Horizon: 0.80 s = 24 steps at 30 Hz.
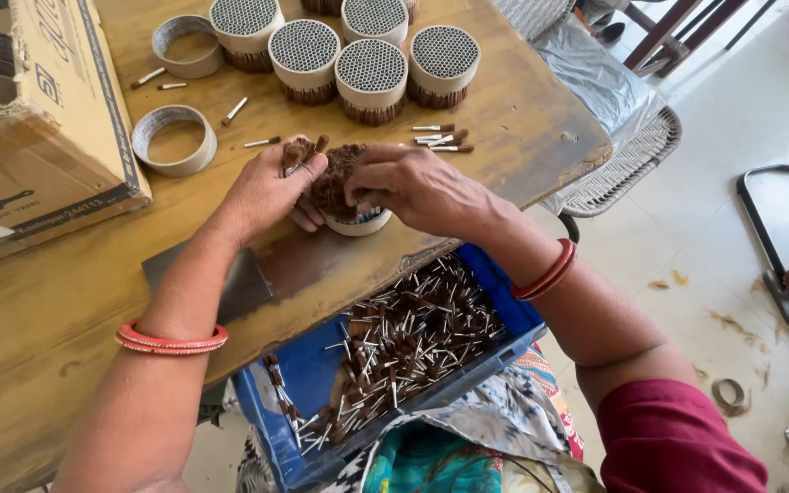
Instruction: Sorting wire bristles into a tray and inserting them into circular brush heads.
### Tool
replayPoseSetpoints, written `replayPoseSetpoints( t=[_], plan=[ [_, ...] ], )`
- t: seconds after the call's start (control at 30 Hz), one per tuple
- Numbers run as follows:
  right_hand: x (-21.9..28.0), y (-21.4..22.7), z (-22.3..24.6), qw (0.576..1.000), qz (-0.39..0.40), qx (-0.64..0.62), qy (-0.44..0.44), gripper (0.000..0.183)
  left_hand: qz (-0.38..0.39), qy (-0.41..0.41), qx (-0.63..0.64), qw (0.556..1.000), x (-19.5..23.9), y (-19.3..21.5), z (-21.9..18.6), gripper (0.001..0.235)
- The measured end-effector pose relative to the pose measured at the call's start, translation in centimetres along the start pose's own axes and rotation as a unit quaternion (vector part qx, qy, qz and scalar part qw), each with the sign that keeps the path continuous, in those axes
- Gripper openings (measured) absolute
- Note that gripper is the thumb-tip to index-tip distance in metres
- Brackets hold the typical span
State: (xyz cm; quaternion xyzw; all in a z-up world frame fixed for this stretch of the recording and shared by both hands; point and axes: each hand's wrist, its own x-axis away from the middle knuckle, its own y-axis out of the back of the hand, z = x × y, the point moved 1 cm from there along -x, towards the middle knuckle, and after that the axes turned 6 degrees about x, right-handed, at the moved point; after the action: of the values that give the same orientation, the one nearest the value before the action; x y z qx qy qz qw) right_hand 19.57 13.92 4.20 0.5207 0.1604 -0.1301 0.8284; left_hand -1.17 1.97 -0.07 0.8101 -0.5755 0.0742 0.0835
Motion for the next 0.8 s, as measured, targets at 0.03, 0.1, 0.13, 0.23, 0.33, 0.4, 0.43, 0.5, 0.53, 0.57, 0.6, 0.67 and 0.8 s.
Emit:
replayPoseSetpoints(
  t=[0.03,0.1,0.13,0.23,0.33,0.4,0.43,0.5,0.53,0.57,0.6,0.67,0.8],
  plan=[
    [0.3,-0.5,-0.2,1.000,-0.006,0.007,0.027,0.015,0.004,-0.002,-0.032,0.999,-0.2,0.1,-0.1,0.028],
    [1.3,-1.7,-0.3,0.999,-0.008,0.013,0.052,0.018,0.008,-0.003,-0.060,0.998,-0.3,0.4,0.5,0.027],
    [2.0,-2.2,-0.2,0.998,-0.023,0.023,0.060,0.022,0.012,-0.008,-0.020,1.000,-0.2,0.5,1.0,0.027],
    [2.5,-2.9,0.2,0.997,-0.030,0.040,0.052,0.027,0.005,-0.013,0.007,1.000,0.6,0.2,1.0,0.023],
    [1.9,-1.5,1.8,1.000,0.002,0.022,0.010,0.026,-0.011,-0.020,-0.029,0.999,1.7,-0.4,0.5,0.020],
    [1.2,-0.2,1.9,1.000,0.022,0.006,-0.009,0.025,-0.018,-0.040,-0.055,0.998,1.6,-0.4,-0.4,0.020],
    [1.3,0.1,1.6,0.999,0.027,-0.002,-0.017,0.021,-0.036,-0.035,-0.057,0.997,1.9,-0.5,-0.3,0.019],
    [1.5,0.1,1.4,0.999,0.034,-0.012,-0.024,0.018,-0.054,-0.027,-0.059,0.996,2.0,-0.6,-0.2,0.018],
    [1.6,0.0,1.4,1.000,0.017,0.012,-0.014,0.014,-0.052,-0.025,-0.062,0.996,2.0,-0.5,-0.1,0.019],
    [1.8,0.0,1.4,0.999,-0.002,0.036,-0.006,0.011,-0.048,-0.020,-0.067,0.996,1.9,-0.5,-0.1,0.020],
    [1.6,0.1,1.4,0.999,-0.003,0.033,-0.009,0.011,-0.046,-0.017,-0.069,0.996,2.0,-0.5,0.0,0.020],
    [1.4,0.5,1.4,1.000,0.012,0.023,0.007,0.010,-0.045,-0.053,-0.063,0.996,2.0,-0.7,0.2,0.020],
    [0.9,0.8,1.3,1.000,0.025,0.010,0.016,0.009,-0.047,-0.047,-0.053,0.996,2.1,-1.6,0.2,0.020]
  ],
)
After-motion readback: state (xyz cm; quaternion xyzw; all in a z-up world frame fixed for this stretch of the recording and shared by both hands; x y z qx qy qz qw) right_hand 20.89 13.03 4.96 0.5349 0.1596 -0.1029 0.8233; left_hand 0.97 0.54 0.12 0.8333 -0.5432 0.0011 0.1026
